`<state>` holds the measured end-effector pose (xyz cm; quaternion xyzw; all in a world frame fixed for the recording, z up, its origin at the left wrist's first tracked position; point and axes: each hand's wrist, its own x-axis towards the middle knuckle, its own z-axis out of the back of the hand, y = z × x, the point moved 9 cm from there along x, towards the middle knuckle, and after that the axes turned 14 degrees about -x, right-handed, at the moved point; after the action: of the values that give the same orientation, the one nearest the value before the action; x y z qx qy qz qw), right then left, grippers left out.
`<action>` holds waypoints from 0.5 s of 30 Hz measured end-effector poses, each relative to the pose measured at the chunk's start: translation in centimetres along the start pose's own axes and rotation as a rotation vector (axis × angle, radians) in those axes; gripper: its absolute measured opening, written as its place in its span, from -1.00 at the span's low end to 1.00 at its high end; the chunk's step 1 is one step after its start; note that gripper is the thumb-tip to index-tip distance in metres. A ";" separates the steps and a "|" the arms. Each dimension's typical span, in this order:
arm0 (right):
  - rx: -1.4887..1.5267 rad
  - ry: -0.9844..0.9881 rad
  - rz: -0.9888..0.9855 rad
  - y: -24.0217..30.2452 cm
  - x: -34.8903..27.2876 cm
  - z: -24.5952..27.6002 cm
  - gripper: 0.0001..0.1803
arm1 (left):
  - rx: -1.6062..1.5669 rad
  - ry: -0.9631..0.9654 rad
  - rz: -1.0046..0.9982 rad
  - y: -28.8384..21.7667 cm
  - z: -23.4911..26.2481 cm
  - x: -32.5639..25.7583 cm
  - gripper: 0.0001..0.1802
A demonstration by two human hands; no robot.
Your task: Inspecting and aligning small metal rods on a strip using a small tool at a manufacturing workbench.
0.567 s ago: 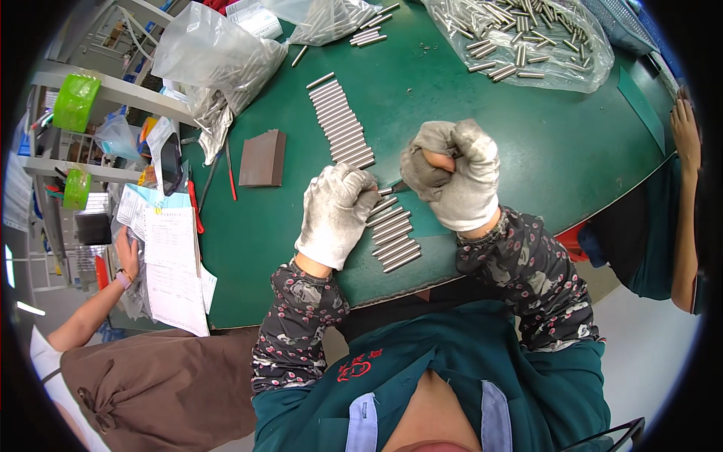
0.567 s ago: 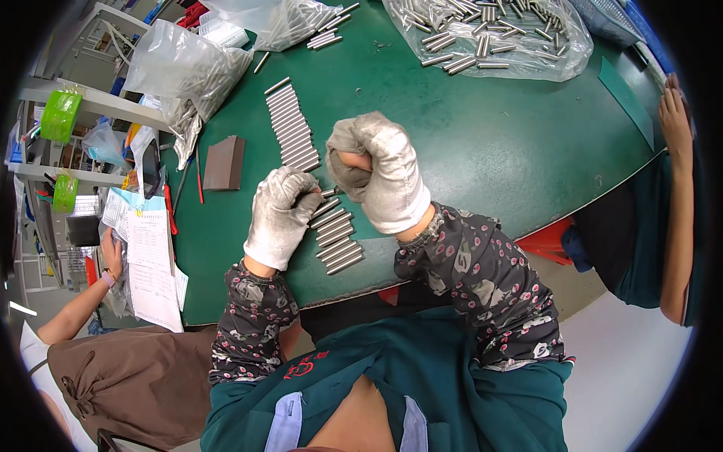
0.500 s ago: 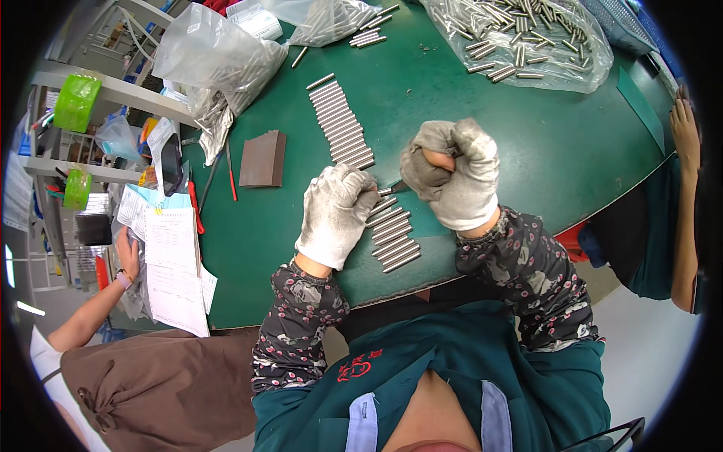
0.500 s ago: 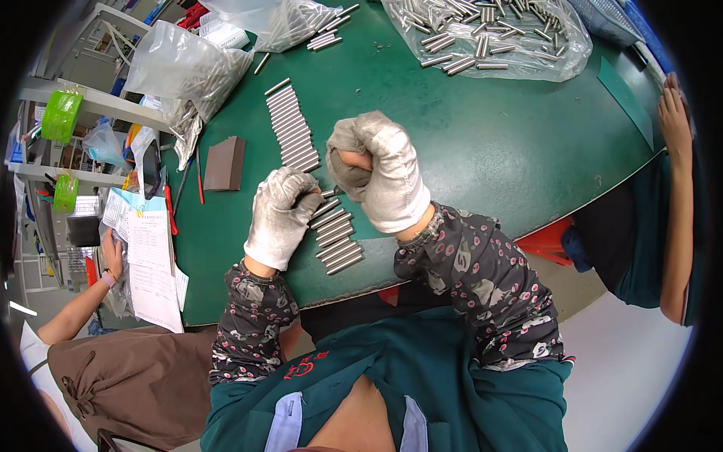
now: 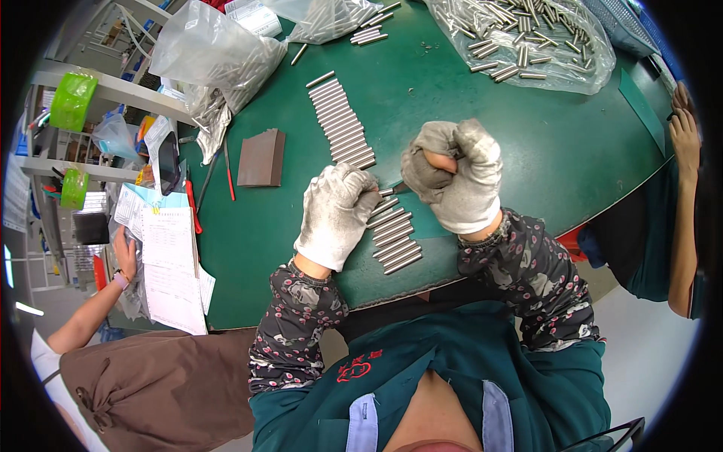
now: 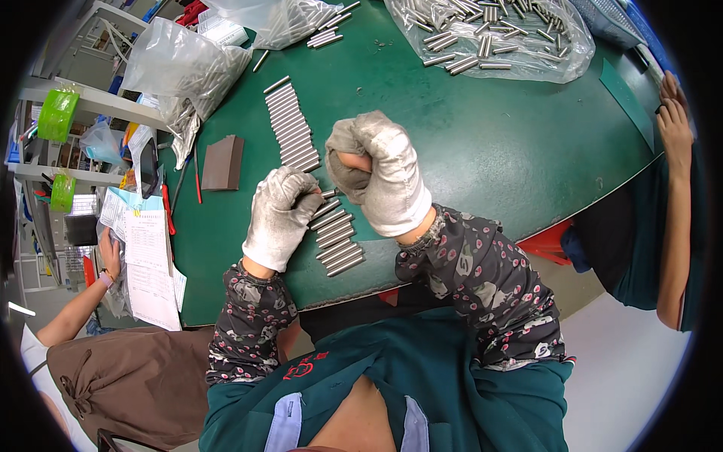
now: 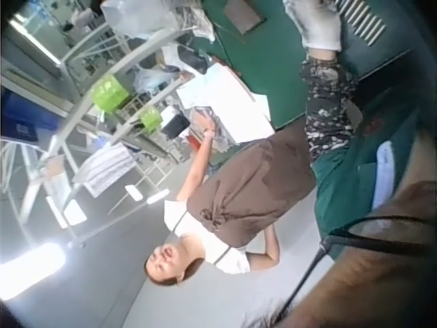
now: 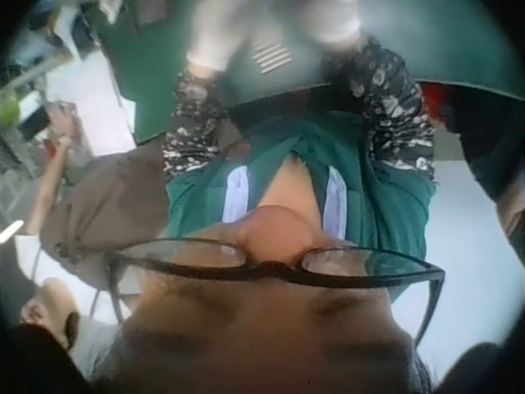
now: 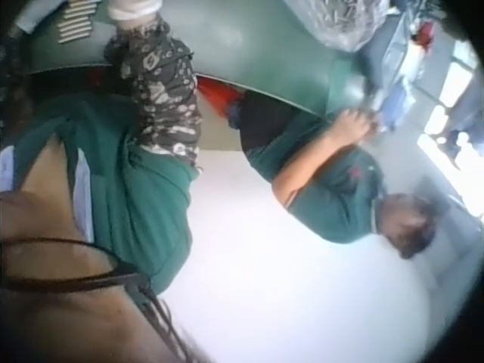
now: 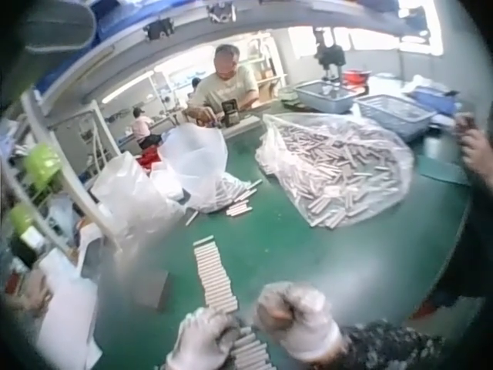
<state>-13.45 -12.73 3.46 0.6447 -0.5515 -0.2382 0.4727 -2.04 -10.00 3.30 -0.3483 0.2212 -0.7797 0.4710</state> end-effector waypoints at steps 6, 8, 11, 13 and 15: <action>-0.001 -0.010 -0.045 -0.2 0.0 -0.2 -0.43 | -0.002 0.000 0.005 0.1 0.0 0.0 -0.88; -0.047 0.005 -0.034 -0.3 0.0 -0.6 -0.42 | 0.005 -0.001 0.002 0.1 0.0 0.0 -0.88; -0.137 0.004 -0.046 -0.5 0.1 -1.2 -0.40 | 0.027 0.016 0.015 0.2 -0.2 0.0 -0.86; -0.171 -0.019 -0.077 -1.0 -0.1 -1.1 -0.40 | 0.059 0.004 -0.003 0.0 0.0 -0.1 -0.86; -0.064 0.028 -0.028 -1.4 -0.1 -0.4 -0.47 | 0.043 0.004 -0.005 -0.2 -0.1 0.1 -0.87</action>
<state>-12.45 -12.53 2.39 0.6403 -0.5276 -0.2533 0.4975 -2.26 -9.96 3.38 -0.3370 0.2044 -0.7862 0.4760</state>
